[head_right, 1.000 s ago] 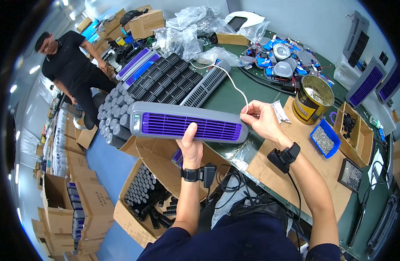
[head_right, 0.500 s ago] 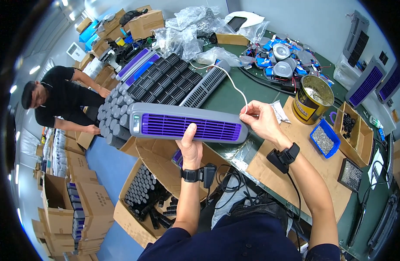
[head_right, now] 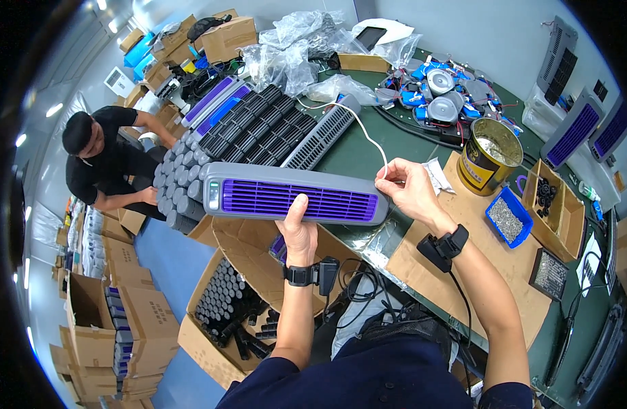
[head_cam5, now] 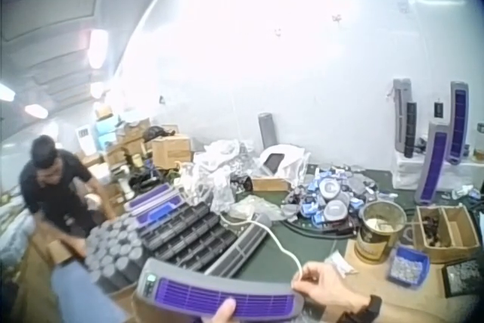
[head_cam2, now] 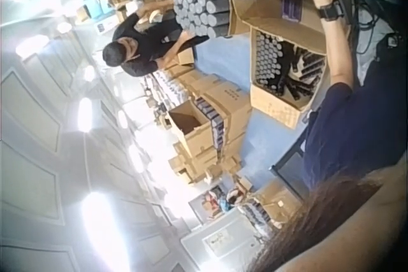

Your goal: Assemble components of a grey and purple electronic device, including battery installation and screwing.

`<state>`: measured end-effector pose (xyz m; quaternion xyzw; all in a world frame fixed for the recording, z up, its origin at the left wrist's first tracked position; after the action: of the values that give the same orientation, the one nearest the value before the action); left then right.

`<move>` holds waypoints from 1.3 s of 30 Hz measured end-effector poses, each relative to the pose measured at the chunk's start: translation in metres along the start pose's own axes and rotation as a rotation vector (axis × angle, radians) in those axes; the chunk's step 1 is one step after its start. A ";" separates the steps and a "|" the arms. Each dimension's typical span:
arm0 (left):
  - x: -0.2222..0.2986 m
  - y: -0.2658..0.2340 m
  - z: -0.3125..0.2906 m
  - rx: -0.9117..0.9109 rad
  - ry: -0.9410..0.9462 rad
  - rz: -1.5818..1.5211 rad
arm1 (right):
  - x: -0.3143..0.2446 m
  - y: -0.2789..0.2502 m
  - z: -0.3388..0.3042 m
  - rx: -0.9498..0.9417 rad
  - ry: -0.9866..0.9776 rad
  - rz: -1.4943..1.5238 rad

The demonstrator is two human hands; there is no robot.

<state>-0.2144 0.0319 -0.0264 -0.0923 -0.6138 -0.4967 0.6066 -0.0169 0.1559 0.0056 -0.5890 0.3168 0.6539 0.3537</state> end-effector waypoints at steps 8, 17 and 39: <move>0.003 0.001 -0.002 0.006 0.010 -0.012 | -0.004 0.001 -0.002 -0.002 0.006 0.000; 0.001 0.002 -0.001 0.016 0.007 0.028 | 0.002 0.002 -0.004 0.065 -0.070 -0.063; 0.009 0.095 -0.068 -0.291 -0.184 -0.089 | 0.004 -0.040 -0.131 0.089 0.325 0.844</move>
<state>-0.1041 0.0249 0.0128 -0.1968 -0.5919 -0.5961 0.5055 0.0880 0.0691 -0.0122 -0.4875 0.6085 0.6256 0.0268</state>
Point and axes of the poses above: each hand's wrist, its own z-axis towards the middle knuckle, its own y-axis out of the palm, x = y × z, the point moved 5 cm from there along z, towards the middle knuckle, and after that the axes turned 11 degrees about z, right-handed, at the moved point
